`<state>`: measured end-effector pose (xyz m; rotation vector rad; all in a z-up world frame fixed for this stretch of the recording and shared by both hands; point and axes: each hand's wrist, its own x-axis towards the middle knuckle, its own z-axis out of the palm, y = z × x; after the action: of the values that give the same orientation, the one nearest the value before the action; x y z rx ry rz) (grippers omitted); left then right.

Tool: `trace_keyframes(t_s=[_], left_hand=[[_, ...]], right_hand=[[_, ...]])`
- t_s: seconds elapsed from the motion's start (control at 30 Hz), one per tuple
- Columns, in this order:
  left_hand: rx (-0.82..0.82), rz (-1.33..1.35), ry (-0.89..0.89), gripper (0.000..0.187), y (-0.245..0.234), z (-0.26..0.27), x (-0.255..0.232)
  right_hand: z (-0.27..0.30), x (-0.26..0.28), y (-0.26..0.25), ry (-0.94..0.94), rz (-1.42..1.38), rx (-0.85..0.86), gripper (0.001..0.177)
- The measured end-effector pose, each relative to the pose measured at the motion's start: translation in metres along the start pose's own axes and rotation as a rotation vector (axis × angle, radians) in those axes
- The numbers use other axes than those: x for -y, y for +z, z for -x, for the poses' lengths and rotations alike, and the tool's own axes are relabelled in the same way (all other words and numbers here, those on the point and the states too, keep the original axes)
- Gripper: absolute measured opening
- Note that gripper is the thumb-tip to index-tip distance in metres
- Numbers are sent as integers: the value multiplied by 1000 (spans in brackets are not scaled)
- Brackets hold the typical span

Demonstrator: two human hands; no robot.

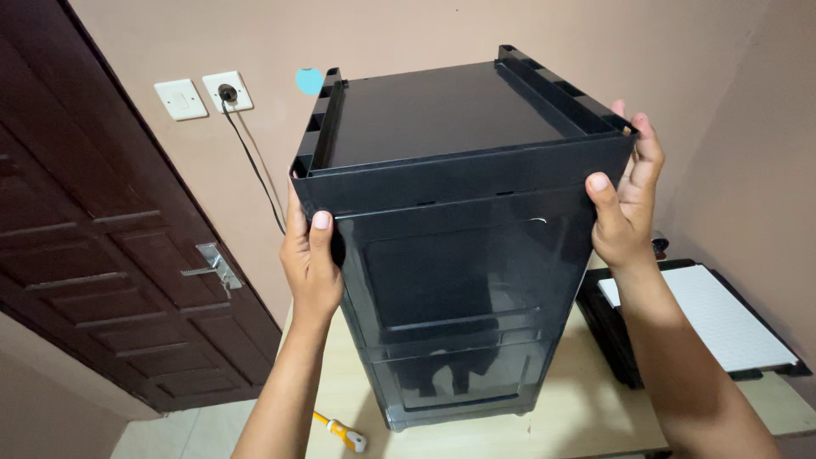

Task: The person assembles a black plastic storage unit by attaching a top cover and securing it with a screwdriver. They then insert a white textured panel into the front opening and close the unit.

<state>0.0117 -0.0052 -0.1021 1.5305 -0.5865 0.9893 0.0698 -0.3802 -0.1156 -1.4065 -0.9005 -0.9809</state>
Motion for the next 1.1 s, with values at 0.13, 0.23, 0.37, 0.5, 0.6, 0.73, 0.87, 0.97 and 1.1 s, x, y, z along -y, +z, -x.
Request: trace_keyframes(t_s=[0.13, 0.23, 0.37, 0.5, 0.6, 0.73, 0.87, 0.97, 1.1], left_hand=[[-10, -27, 67, 61, -1, 1, 3], [-12, -13, 30, 62, 0, 2, 4], [-5, -32, -74, 64, 1, 3, 2], [2, -104, 9, 62, 1, 4, 0], [0, -128, 1, 62, 1, 3, -2], [0, -123, -6, 62, 1, 3, -1], [3, -73, -18, 63, 1, 4, 1], [15, -105, 80, 56, 0, 3, 2], [10, -80, -5, 62, 0, 3, 2]], right_hand=[[0, 0, 1, -11, 19, -3, 69], [1, 0, 1, -19, 31, -1, 68], [0, -1, 1, -26, 25, -5, 68], [1, -1, 1, -29, -12, -9, 69], [0, 1, 1, -23, -13, -6, 69], [0, 2, 2, -24, 20, -15, 68], [1, 5, 3, -13, 13, -16, 69], [0, 6, 3, -15, 6, -13, 68], [-1, 5, 3, -28, 17, -10, 67]])
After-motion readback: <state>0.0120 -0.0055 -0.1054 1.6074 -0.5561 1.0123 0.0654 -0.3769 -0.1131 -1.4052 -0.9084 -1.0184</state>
